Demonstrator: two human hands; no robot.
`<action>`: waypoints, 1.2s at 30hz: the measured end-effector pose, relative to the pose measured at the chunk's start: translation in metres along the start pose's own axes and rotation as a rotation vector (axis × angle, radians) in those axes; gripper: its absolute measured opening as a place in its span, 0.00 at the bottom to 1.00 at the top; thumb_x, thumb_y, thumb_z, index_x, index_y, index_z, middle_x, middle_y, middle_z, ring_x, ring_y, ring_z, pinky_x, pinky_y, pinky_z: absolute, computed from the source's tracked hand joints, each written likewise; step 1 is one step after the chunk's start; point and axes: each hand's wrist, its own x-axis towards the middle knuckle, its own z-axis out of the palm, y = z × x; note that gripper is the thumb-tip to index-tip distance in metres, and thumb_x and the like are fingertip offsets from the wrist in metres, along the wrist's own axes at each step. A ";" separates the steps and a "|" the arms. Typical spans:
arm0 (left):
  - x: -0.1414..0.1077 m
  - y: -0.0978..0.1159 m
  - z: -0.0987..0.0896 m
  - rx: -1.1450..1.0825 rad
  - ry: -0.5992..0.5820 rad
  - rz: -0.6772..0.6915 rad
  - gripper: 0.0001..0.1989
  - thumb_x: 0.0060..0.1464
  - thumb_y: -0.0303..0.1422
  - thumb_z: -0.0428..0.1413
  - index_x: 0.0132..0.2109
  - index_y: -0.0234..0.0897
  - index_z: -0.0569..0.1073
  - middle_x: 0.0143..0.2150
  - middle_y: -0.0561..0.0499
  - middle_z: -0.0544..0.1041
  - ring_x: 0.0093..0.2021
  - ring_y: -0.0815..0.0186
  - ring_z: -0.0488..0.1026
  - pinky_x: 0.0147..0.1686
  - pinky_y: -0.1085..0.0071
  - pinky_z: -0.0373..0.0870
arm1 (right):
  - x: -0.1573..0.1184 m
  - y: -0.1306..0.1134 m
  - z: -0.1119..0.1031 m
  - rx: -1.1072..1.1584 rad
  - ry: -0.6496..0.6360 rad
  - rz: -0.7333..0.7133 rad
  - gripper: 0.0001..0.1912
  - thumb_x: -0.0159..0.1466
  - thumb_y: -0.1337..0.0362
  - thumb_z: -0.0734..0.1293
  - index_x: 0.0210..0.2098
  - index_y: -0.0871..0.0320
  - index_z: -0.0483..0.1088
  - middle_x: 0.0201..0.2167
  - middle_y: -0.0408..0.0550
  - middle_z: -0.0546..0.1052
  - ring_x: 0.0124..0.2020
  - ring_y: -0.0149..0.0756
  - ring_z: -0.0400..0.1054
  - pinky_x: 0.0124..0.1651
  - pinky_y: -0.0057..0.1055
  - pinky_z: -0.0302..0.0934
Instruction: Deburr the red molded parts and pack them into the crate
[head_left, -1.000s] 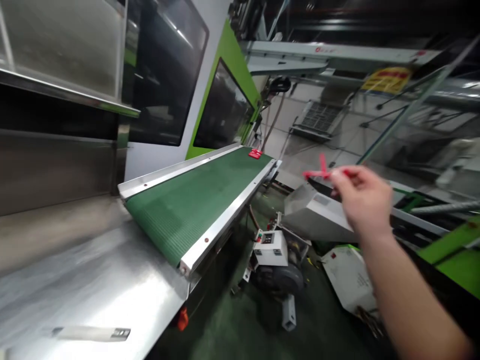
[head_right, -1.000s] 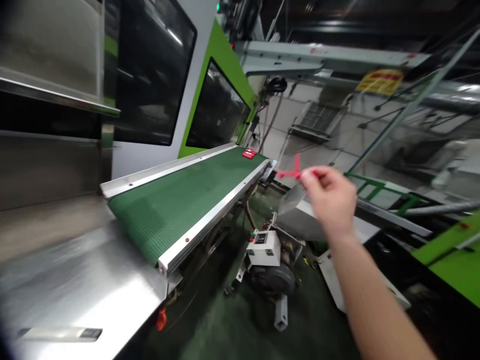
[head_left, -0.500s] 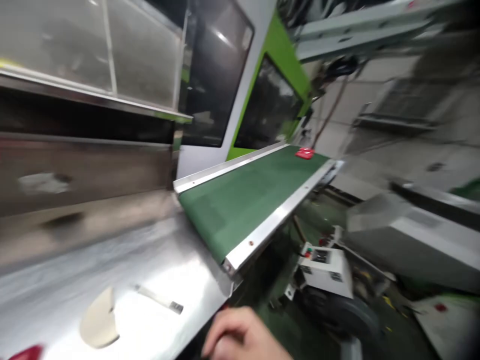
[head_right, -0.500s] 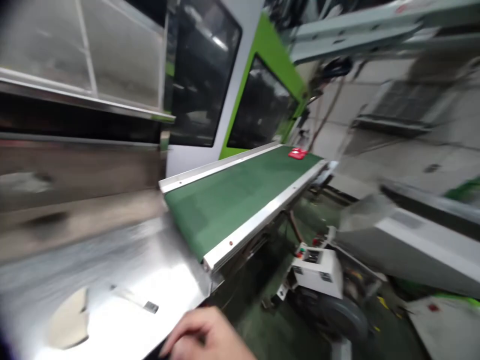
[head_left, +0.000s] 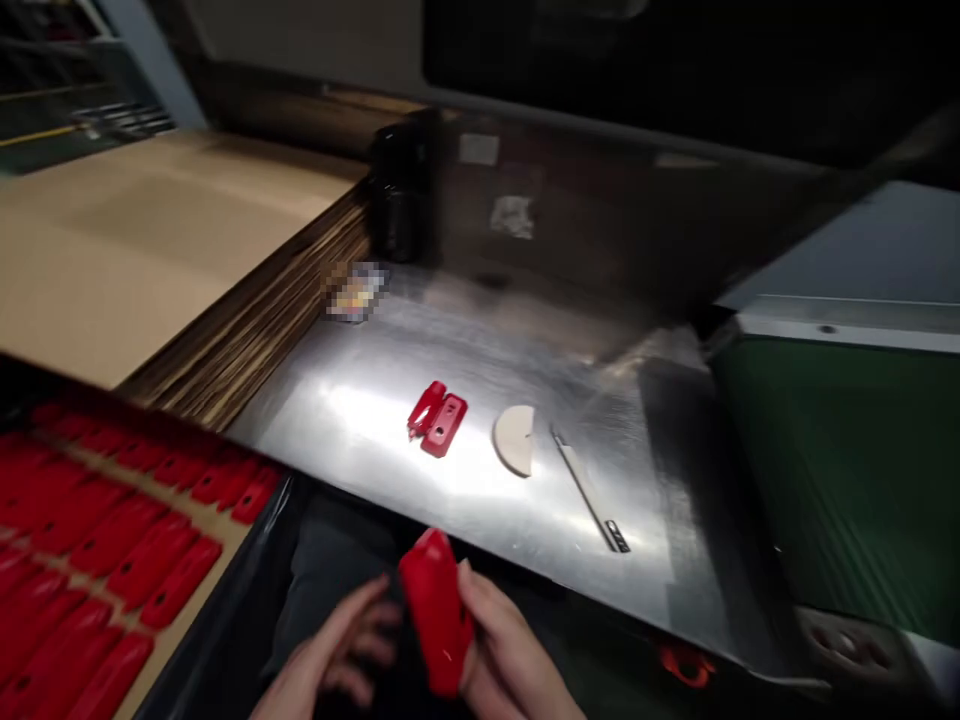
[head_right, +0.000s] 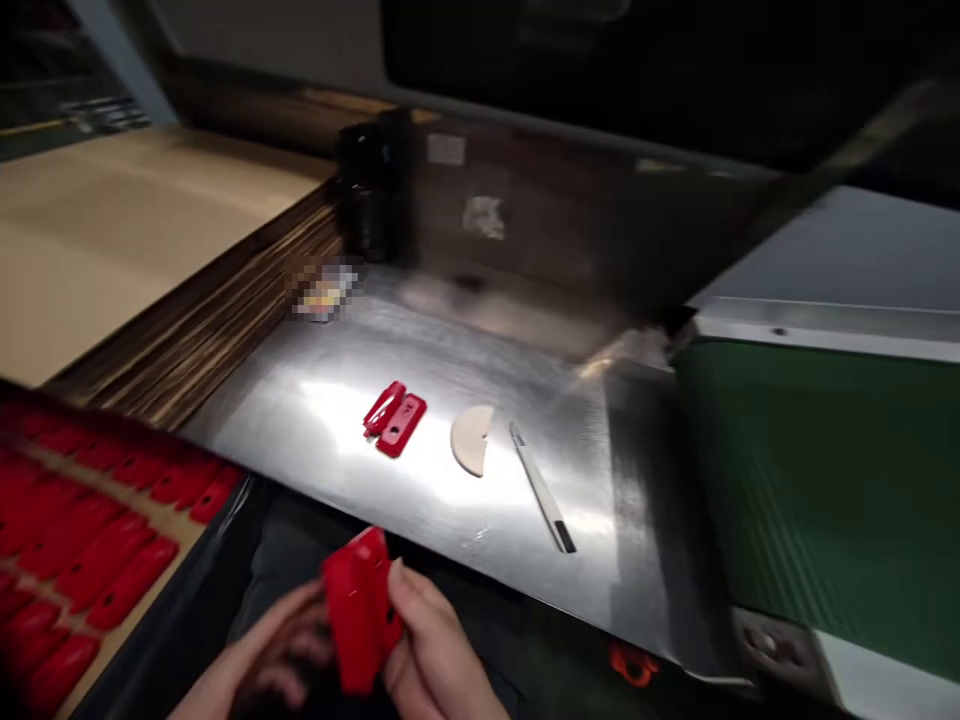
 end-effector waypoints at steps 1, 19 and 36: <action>-0.003 -0.003 0.006 -0.006 0.085 -0.022 0.50 0.50 0.51 0.70 0.75 0.52 0.58 0.74 0.39 0.65 0.70 0.39 0.68 0.64 0.38 0.71 | 0.000 0.000 0.002 0.101 0.036 0.035 0.26 0.55 0.47 0.82 0.43 0.61 0.81 0.35 0.46 0.83 0.33 0.27 0.73 0.36 0.22 0.67; 0.004 -0.016 0.022 0.136 0.096 0.085 0.60 0.44 0.41 0.74 0.75 0.61 0.48 0.76 0.46 0.62 0.74 0.44 0.62 0.72 0.43 0.64 | -0.045 -0.112 -0.021 -1.472 0.914 -0.713 0.19 0.70 0.45 0.64 0.43 0.53 0.74 0.41 0.49 0.79 0.39 0.42 0.71 0.42 0.37 0.62; -0.078 -0.033 0.035 0.140 0.053 -0.043 0.67 0.43 0.46 0.74 0.78 0.52 0.40 0.79 0.38 0.55 0.75 0.40 0.61 0.71 0.49 0.67 | -0.084 -0.082 -0.034 -1.259 0.376 -0.004 0.26 0.68 0.40 0.66 0.59 0.45 0.72 0.46 0.47 0.82 0.40 0.40 0.77 0.43 0.33 0.73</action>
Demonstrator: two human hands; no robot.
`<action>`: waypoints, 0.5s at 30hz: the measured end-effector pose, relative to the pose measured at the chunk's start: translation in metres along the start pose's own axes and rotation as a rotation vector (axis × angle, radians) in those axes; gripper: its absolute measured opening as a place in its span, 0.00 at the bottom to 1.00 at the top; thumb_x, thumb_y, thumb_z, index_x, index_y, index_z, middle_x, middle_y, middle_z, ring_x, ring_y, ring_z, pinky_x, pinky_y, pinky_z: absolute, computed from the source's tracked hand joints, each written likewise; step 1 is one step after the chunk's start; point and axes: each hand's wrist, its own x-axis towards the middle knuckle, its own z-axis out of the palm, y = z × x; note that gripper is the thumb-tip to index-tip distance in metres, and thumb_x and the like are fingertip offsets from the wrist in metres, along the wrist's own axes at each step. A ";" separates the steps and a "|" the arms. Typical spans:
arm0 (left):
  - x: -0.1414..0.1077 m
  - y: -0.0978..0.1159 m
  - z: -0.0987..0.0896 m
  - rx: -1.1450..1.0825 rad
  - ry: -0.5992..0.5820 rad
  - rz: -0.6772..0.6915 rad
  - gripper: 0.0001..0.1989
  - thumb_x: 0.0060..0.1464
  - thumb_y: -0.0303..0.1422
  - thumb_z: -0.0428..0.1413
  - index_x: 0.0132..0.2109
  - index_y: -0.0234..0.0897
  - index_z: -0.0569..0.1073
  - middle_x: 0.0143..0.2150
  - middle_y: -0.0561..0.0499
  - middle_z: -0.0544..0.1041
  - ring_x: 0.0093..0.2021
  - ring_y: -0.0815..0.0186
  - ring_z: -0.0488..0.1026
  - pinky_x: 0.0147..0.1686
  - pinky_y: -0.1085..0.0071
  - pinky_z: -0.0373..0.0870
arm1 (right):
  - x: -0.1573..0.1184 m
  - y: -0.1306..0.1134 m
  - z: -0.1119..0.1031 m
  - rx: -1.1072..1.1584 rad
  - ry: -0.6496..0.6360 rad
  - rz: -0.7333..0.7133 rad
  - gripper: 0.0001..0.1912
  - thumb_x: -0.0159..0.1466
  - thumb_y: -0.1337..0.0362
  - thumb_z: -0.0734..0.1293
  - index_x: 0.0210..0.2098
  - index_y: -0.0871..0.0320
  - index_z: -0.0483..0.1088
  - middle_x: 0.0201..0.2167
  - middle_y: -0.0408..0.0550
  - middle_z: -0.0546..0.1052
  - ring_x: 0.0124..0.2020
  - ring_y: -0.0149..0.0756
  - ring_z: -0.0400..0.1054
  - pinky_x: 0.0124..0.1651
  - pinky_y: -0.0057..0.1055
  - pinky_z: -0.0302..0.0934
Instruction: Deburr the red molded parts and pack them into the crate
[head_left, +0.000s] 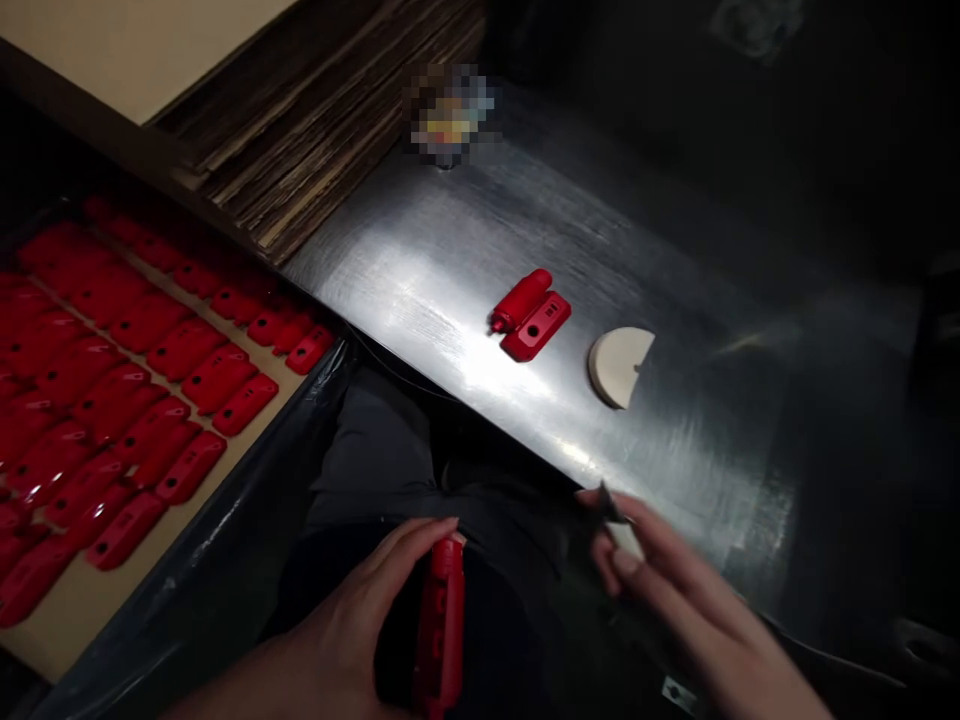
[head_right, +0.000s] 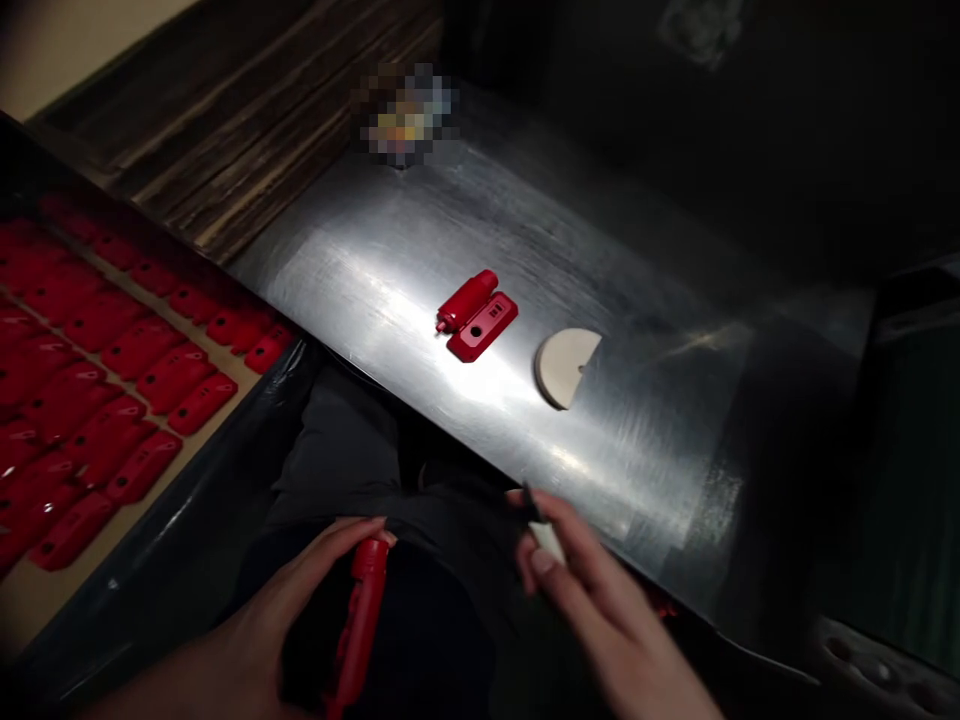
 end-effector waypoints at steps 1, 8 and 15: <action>0.000 0.002 -0.002 0.007 -0.020 0.010 0.66 0.44 0.47 0.73 0.78 0.52 0.40 0.79 0.37 0.55 0.75 0.40 0.61 0.71 0.49 0.67 | -0.004 0.003 0.012 -0.011 -0.079 0.025 0.26 0.69 0.40 0.65 0.61 0.44 0.72 0.54 0.48 0.81 0.49 0.43 0.77 0.53 0.36 0.73; 0.016 0.019 -0.007 -0.037 -0.054 0.114 0.64 0.40 0.41 0.76 0.75 0.57 0.45 0.73 0.43 0.65 0.72 0.46 0.66 0.69 0.52 0.71 | -0.006 -0.015 0.058 -0.189 -0.447 -0.166 0.17 0.76 0.48 0.59 0.42 0.49 0.73 0.39 0.42 0.80 0.44 0.37 0.75 0.50 0.31 0.67; 0.009 0.015 -0.003 0.060 -0.083 0.136 0.71 0.36 0.39 0.77 0.77 0.54 0.40 0.76 0.39 0.63 0.73 0.42 0.65 0.71 0.47 0.69 | -0.008 -0.041 0.067 -0.356 -0.463 -0.309 0.17 0.78 0.48 0.55 0.46 0.44 0.73 0.43 0.39 0.81 0.45 0.39 0.77 0.49 0.35 0.62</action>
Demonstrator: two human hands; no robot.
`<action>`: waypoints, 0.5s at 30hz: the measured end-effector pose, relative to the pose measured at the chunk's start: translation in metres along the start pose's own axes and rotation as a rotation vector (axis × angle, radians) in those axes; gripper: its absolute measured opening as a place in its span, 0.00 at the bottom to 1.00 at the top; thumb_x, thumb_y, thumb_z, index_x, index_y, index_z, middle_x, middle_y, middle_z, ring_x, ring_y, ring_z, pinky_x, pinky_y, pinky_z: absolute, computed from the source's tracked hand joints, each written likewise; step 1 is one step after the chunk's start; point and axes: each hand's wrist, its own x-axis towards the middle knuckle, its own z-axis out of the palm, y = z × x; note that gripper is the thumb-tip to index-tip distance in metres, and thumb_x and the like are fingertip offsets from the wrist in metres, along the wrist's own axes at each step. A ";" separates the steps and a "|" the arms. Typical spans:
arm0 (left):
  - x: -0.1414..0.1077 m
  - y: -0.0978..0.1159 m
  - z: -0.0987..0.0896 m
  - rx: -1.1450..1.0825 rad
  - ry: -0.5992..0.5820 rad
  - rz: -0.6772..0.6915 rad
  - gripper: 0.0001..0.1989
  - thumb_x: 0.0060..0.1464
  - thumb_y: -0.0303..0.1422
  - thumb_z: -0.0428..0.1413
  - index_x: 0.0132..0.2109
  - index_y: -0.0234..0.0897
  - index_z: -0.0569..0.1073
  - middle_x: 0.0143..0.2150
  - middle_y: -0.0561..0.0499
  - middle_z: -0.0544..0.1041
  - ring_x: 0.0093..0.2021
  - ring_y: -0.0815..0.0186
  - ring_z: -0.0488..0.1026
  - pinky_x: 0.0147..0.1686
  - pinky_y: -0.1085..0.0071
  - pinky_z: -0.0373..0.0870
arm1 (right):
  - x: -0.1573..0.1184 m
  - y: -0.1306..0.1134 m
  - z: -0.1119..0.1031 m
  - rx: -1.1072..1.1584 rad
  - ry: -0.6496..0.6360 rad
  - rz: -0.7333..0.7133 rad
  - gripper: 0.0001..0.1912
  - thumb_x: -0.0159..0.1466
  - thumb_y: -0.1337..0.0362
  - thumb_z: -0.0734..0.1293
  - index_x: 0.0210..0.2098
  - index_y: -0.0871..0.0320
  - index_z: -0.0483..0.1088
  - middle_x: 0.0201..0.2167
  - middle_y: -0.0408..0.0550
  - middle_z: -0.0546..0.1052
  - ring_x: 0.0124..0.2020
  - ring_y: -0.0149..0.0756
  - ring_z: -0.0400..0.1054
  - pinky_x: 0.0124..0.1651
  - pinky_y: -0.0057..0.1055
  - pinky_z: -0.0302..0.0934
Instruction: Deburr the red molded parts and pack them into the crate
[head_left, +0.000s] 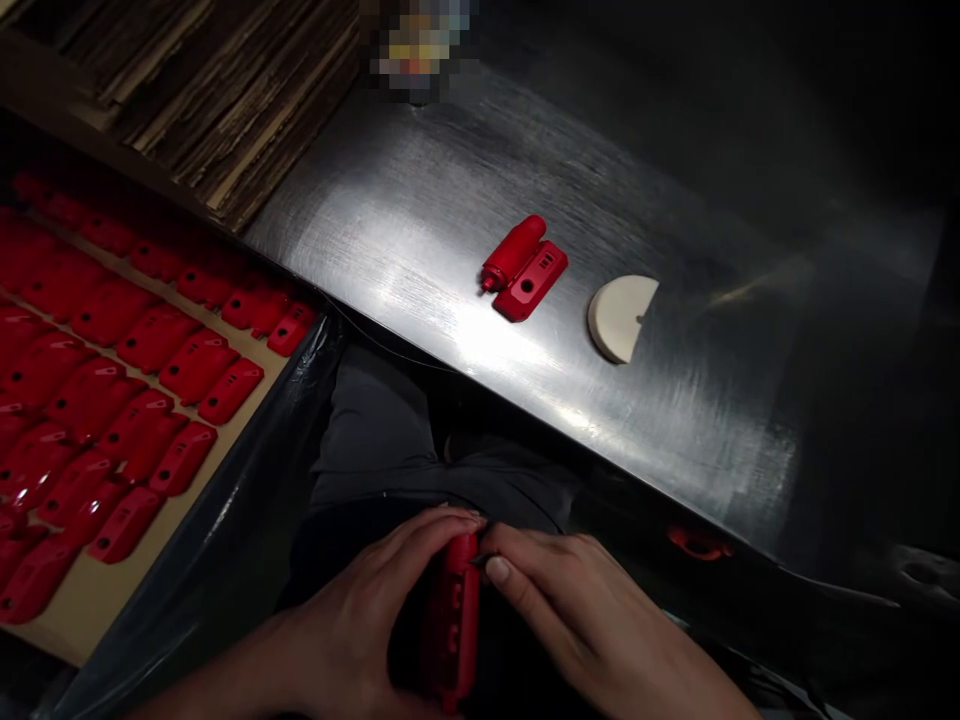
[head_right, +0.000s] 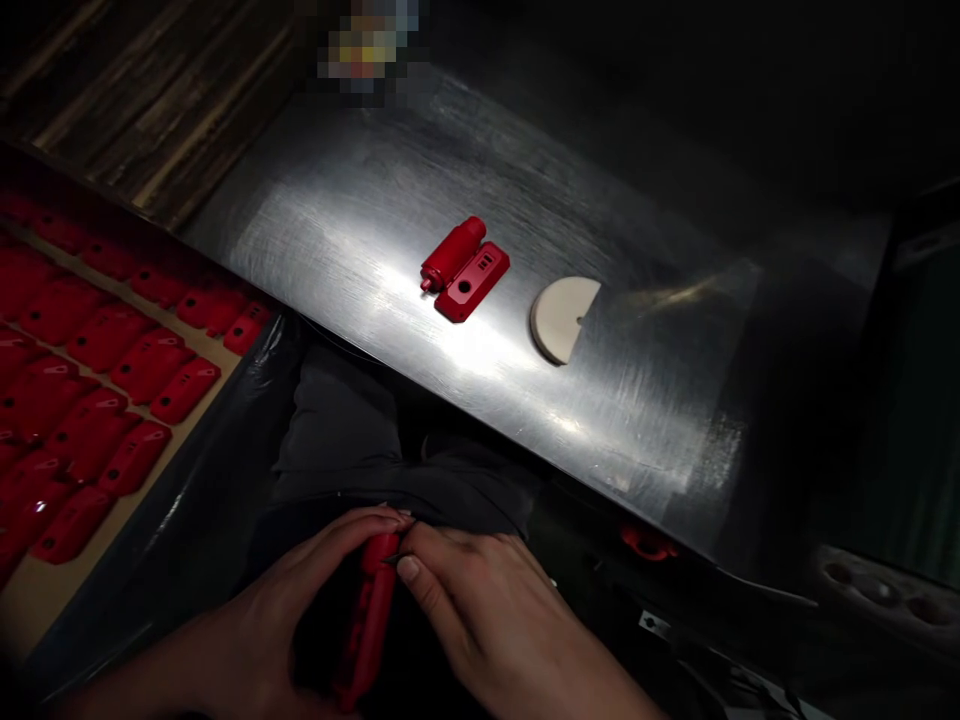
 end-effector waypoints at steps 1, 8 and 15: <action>-0.001 -0.001 0.001 0.002 0.006 -0.002 0.72 0.35 0.40 0.77 0.77 0.54 0.40 0.76 0.39 0.63 0.73 0.41 0.65 0.71 0.47 0.69 | 0.002 -0.002 0.000 -0.030 -0.006 -0.010 0.18 0.78 0.48 0.55 0.46 0.45 0.73 0.42 0.39 0.81 0.43 0.39 0.77 0.47 0.35 0.61; 0.002 0.003 0.001 -0.004 0.077 0.024 0.67 0.39 0.46 0.76 0.76 0.52 0.43 0.72 0.40 0.67 0.70 0.45 0.69 0.68 0.52 0.72 | 0.006 -0.007 0.003 -0.175 -0.059 0.004 0.22 0.79 0.51 0.50 0.42 0.50 0.71 0.38 0.43 0.79 0.36 0.37 0.75 0.37 0.35 0.58; -0.001 0.004 0.000 0.035 0.045 0.025 0.66 0.41 0.50 0.74 0.76 0.54 0.41 0.71 0.39 0.68 0.69 0.43 0.70 0.66 0.50 0.74 | 0.005 -0.009 0.008 -0.254 -0.065 0.047 0.23 0.79 0.51 0.48 0.41 0.51 0.70 0.37 0.45 0.81 0.29 0.35 0.73 0.31 0.35 0.52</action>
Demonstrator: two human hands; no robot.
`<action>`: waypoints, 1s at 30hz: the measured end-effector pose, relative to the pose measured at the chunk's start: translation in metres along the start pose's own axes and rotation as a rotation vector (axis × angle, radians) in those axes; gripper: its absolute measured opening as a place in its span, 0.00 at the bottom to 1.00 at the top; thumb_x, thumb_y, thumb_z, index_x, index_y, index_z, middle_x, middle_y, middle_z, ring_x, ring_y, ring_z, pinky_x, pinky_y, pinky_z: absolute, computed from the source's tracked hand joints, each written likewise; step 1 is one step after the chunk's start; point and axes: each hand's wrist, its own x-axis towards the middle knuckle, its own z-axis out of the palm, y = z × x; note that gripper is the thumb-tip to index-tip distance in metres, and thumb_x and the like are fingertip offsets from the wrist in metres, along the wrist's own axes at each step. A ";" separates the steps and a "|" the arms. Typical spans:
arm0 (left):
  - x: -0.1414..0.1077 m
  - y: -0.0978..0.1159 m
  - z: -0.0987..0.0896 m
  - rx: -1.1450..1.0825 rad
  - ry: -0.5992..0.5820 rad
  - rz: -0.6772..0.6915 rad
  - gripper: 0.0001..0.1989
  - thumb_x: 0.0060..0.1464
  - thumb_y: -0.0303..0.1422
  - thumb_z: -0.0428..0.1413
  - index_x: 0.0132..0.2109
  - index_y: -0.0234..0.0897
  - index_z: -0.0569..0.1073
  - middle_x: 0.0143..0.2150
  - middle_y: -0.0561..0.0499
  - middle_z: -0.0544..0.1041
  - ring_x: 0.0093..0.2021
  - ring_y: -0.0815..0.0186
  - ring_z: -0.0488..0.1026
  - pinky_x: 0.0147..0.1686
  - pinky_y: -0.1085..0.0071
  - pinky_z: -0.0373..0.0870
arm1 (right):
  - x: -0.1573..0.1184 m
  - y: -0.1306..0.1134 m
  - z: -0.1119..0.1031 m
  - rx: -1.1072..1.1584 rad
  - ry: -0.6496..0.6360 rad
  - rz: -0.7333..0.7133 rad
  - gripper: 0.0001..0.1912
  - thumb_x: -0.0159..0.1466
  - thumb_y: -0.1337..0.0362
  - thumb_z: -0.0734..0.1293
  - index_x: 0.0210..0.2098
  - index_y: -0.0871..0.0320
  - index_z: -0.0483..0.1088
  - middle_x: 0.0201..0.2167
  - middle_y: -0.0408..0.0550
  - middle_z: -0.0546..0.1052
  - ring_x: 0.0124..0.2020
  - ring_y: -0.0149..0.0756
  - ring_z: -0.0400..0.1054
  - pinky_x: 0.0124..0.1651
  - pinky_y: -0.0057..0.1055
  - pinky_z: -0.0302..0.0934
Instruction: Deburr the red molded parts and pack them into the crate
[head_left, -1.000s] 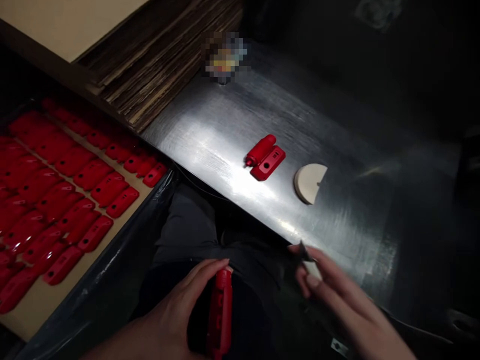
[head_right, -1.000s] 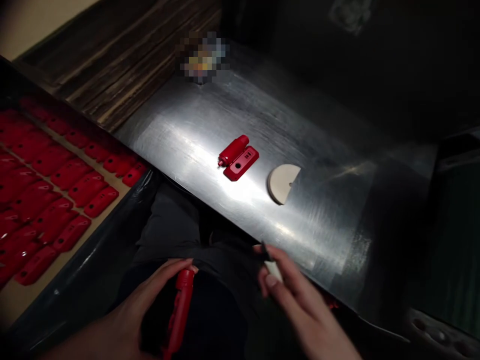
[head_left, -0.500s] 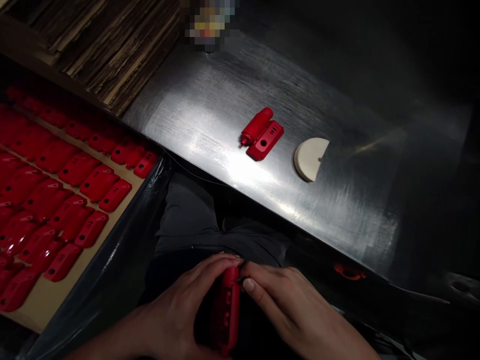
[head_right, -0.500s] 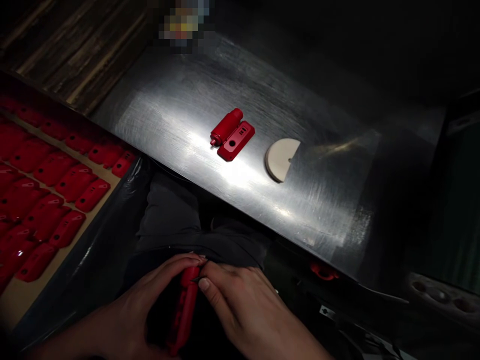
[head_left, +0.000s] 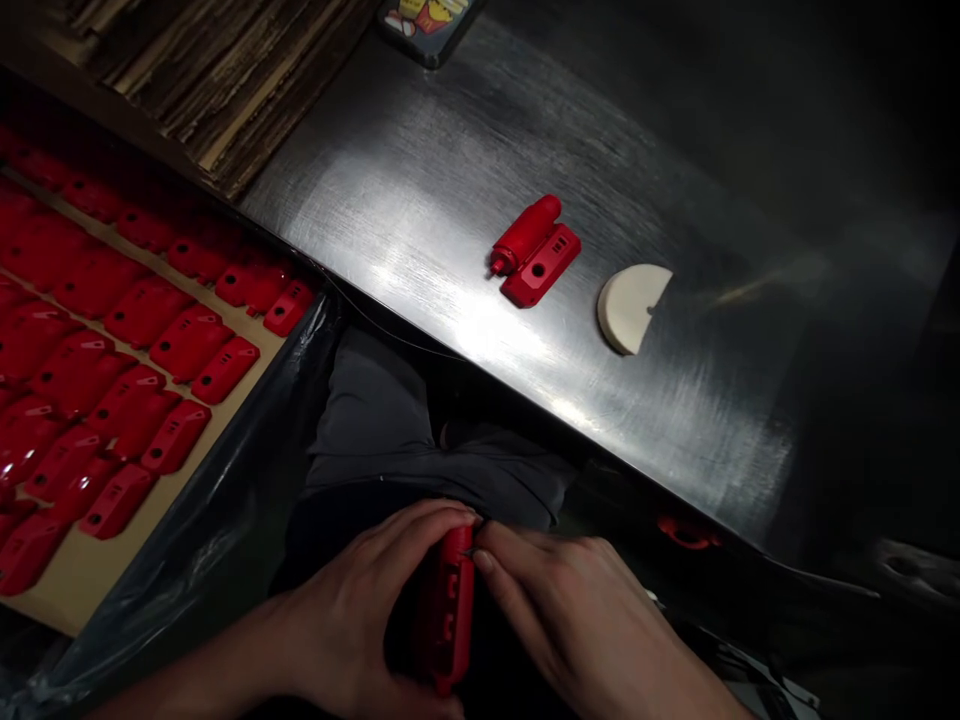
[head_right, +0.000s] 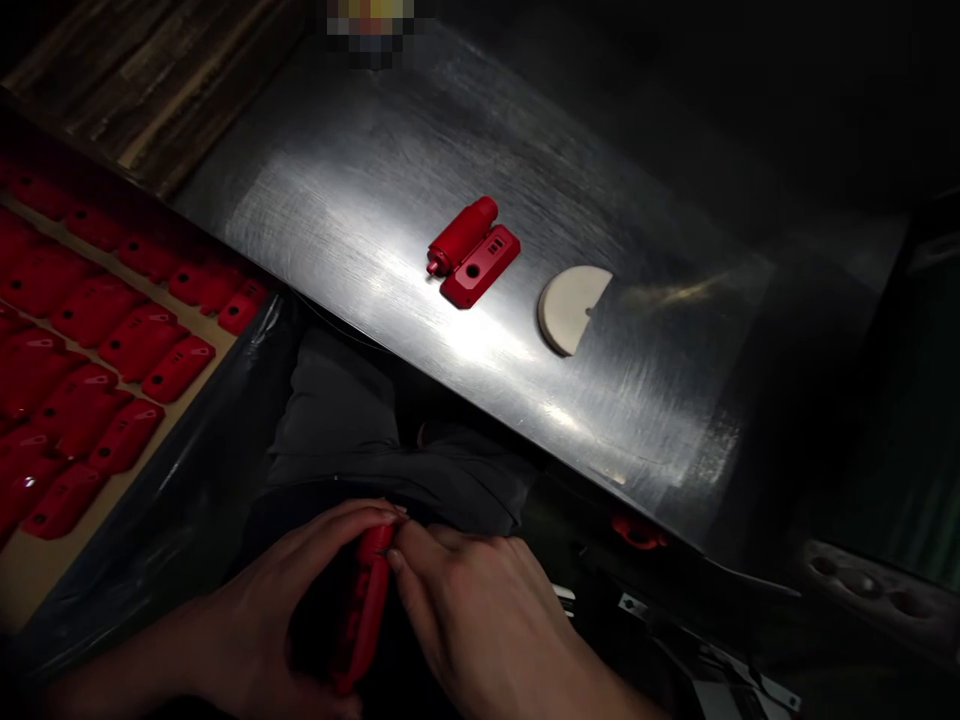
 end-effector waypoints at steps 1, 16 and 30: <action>-0.001 -0.001 0.001 0.000 -0.010 -0.003 0.66 0.40 0.49 0.75 0.76 0.54 0.41 0.72 0.39 0.68 0.69 0.43 0.70 0.66 0.50 0.74 | 0.000 -0.001 -0.001 -0.003 -0.018 0.008 0.24 0.79 0.50 0.48 0.41 0.51 0.70 0.37 0.45 0.81 0.28 0.35 0.73 0.31 0.35 0.51; -0.006 -0.004 0.005 0.006 -0.063 -0.004 0.66 0.40 0.47 0.75 0.76 0.52 0.43 0.71 0.38 0.69 0.69 0.43 0.71 0.66 0.50 0.74 | -0.006 0.001 -0.008 0.017 -0.095 -0.003 0.21 0.79 0.50 0.51 0.39 0.50 0.69 0.33 0.39 0.80 0.29 0.34 0.73 0.34 0.35 0.49; 0.006 0.003 0.002 0.079 -0.022 0.020 0.63 0.42 0.49 0.74 0.75 0.48 0.45 0.69 0.36 0.69 0.68 0.42 0.71 0.66 0.50 0.74 | 0.007 0.032 -0.007 0.784 0.131 -0.013 0.18 0.74 0.48 0.64 0.34 0.55 0.66 0.29 0.37 0.61 0.30 0.29 0.54 0.33 0.28 0.52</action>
